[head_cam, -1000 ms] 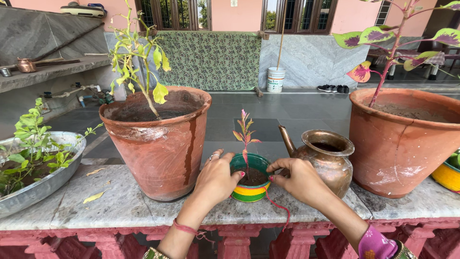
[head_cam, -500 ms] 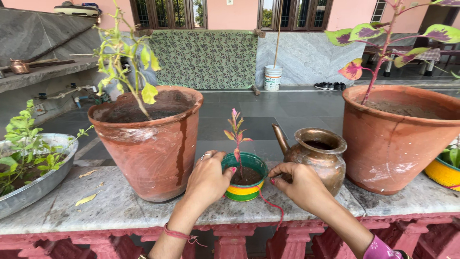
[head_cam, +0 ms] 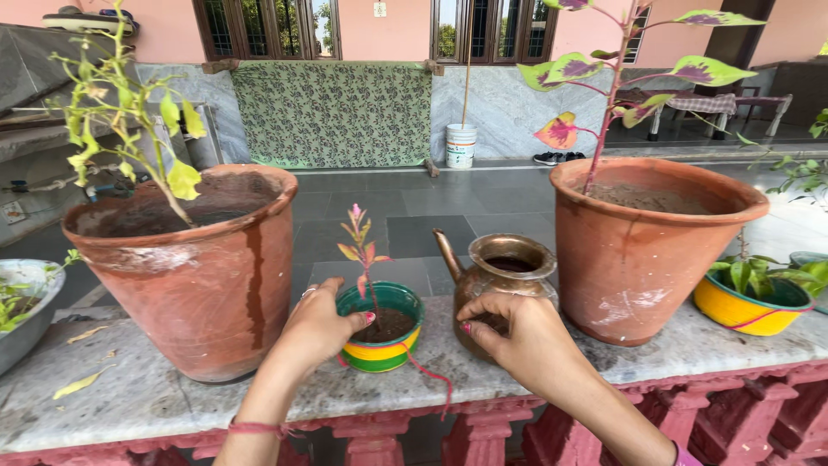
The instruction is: The person adjusts soil around several potted plants on a balcony ledge, then uses a copper watering can to water each plant. The person handles the pots and plants by hand and waters them one at a time.
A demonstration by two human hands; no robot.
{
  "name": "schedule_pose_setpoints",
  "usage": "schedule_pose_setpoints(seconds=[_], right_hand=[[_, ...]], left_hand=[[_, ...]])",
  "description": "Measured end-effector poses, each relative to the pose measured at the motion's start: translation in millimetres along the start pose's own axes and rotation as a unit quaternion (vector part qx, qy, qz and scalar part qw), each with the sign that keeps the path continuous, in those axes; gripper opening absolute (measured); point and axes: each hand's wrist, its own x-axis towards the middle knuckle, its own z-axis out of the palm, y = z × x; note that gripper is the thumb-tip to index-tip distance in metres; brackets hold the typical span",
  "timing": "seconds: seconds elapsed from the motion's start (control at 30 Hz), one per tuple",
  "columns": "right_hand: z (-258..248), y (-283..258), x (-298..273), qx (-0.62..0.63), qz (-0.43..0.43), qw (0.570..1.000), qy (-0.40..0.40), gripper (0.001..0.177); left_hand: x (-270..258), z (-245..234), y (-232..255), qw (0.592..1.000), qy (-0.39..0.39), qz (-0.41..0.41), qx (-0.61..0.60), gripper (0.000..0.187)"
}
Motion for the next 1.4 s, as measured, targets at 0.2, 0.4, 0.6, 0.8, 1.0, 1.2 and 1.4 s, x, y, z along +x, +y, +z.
schedule_pose_setpoints(seconds=[0.2,0.4,0.6,0.8,1.0,1.2,1.4], right_hand=[[-16.3,3.3,-8.2,0.004,0.075,0.997,-0.011,0.024],[-33.1,10.4,-12.2,-0.026,0.013,0.998,0.054,0.026],[-47.9,21.9,-9.3,-0.141,-0.137,0.964,0.178,0.024],[-58.8,34.2,-4.8,-0.173,-0.158,0.954,0.189,0.026],[-93.1,52.0,-3.4,-0.231,-0.206,0.92,0.242,0.023],[-126.8,67.5,-11.1,-0.233,-0.095,0.936,0.247,0.021],[-164.0,75.6,-16.6,-0.288,-0.195,0.869,0.352,0.019]], left_hand=[[-9.3,3.3,11.1,0.998,-0.03,-0.057,0.012,0.067],[-43.9,-4.5,38.9,0.971,0.033,-0.108,0.211,0.053],[-67.8,1.5,73.1,0.96,0.193,-0.036,0.202,0.056],[-69.2,16.2,119.2,0.918,0.321,0.166,0.164,0.048],[-50.6,47.5,161.4,0.939,0.229,0.256,0.019,0.046],[-23.5,76.1,202.9,0.931,0.199,0.306,0.008,0.046],[-7.7,103.1,236.9,0.921,0.168,0.349,-0.032,0.05]])
